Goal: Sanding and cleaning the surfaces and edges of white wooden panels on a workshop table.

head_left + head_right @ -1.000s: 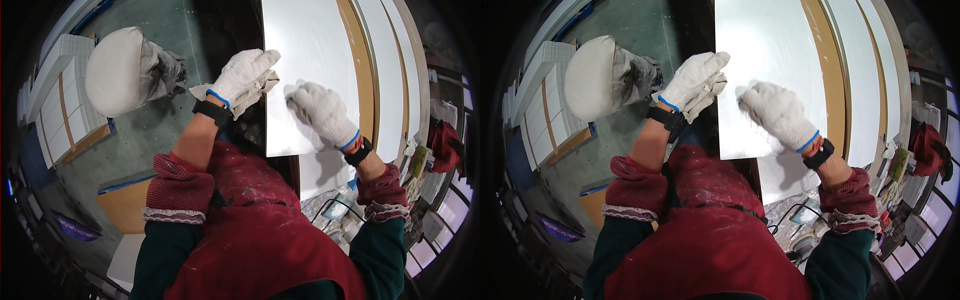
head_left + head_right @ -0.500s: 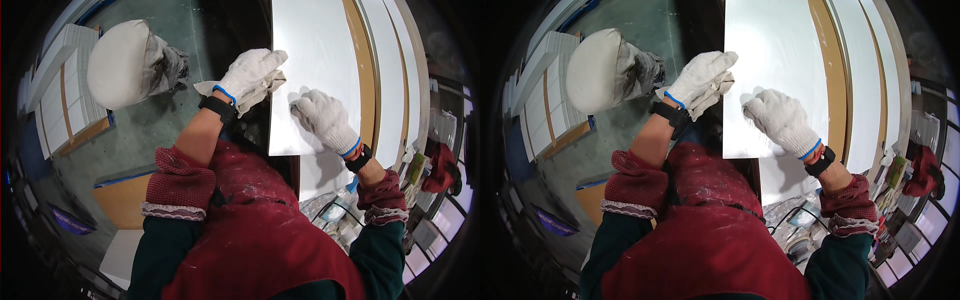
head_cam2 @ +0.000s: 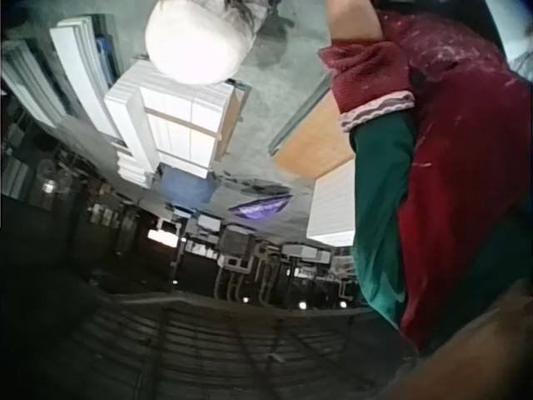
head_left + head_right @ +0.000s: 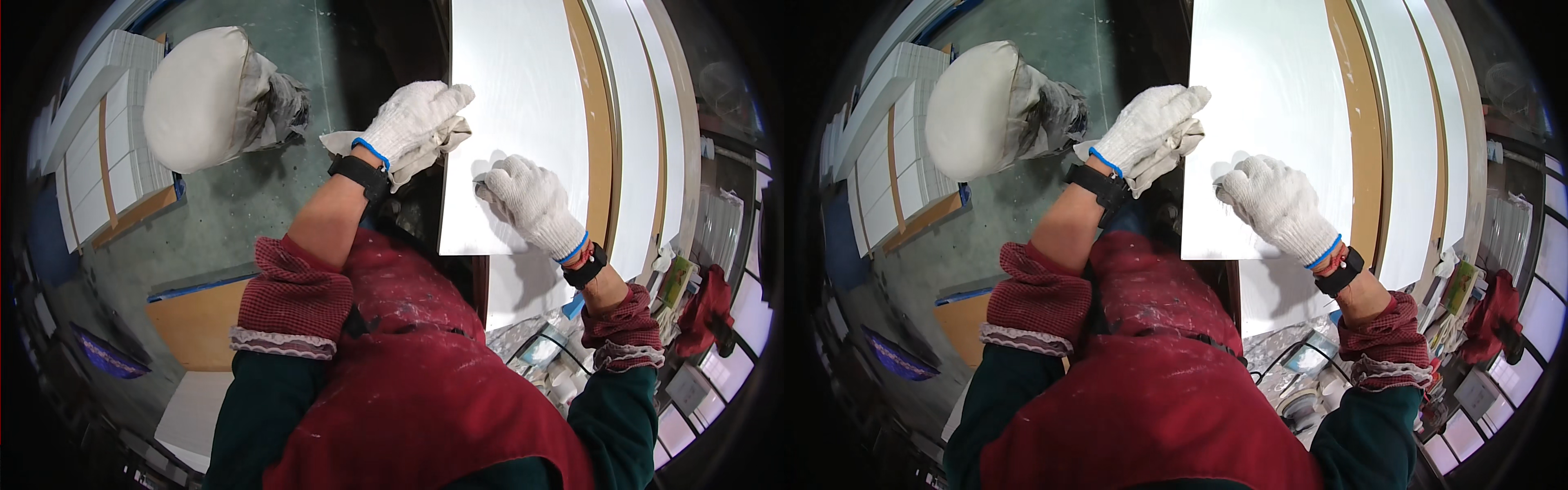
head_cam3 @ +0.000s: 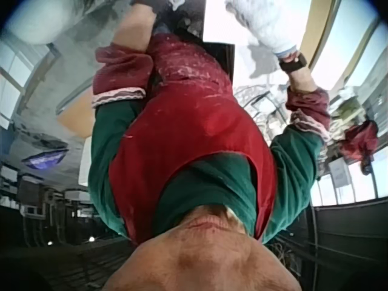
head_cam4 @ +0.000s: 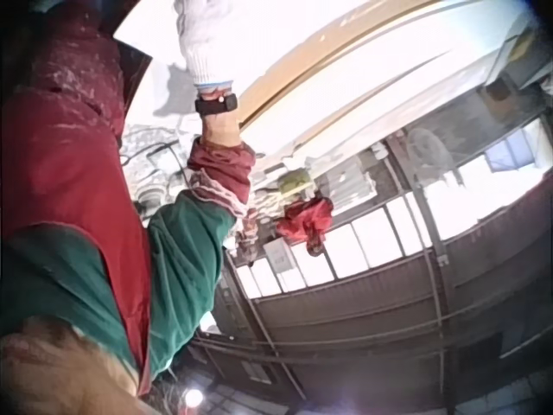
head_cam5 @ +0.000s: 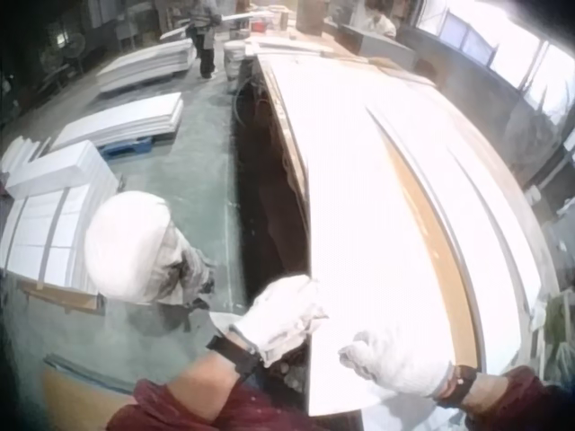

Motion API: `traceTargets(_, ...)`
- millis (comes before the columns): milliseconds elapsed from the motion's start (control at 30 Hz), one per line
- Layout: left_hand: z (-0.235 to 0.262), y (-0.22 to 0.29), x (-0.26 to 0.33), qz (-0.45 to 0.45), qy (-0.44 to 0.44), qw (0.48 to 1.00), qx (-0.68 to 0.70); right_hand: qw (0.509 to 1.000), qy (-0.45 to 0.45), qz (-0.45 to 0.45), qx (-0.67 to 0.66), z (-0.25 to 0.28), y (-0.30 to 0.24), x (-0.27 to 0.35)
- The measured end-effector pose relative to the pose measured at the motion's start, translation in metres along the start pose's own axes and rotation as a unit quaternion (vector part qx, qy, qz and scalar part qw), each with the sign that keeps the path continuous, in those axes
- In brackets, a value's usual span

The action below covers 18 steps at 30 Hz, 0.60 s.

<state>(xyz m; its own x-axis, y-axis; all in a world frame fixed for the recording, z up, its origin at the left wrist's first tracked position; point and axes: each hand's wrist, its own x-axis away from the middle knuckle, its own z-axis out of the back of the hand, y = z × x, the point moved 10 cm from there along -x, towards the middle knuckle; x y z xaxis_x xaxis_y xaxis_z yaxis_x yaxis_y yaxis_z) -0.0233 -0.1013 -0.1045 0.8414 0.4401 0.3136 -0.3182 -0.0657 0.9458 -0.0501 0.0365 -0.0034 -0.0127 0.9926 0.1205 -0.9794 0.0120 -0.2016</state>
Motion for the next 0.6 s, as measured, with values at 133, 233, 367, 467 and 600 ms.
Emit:
traceTargets(133,-0.003,0.003,0.004,0.041,-0.031,0.999,-0.013,0.998,0.021,-0.063,0.006,0.008,0.014,-0.008)
traceTargets(233,-0.003,-0.009,0.004,0.054,-0.03,0.998,0.009,0.999,0.034,-0.018,0.007,0.006,0.008,-0.008)
traceTargets(367,-0.005,0.0,0.002,0.019,-0.015,0.999,0.041,0.999,-0.036,0.02,0.015,-0.004,-0.006,0.004)
traceTargets(467,-0.004,0.001,0.003,0.009,-0.015,0.998,0.052,1.0,-0.015,-0.022,-0.004,0.008,-0.003,-0.006)
traceTargets(600,-0.003,0.006,0.008,0.026,-0.014,0.999,0.035,0.996,0.085,-0.041,0.007,0.02,0.014,-0.014)
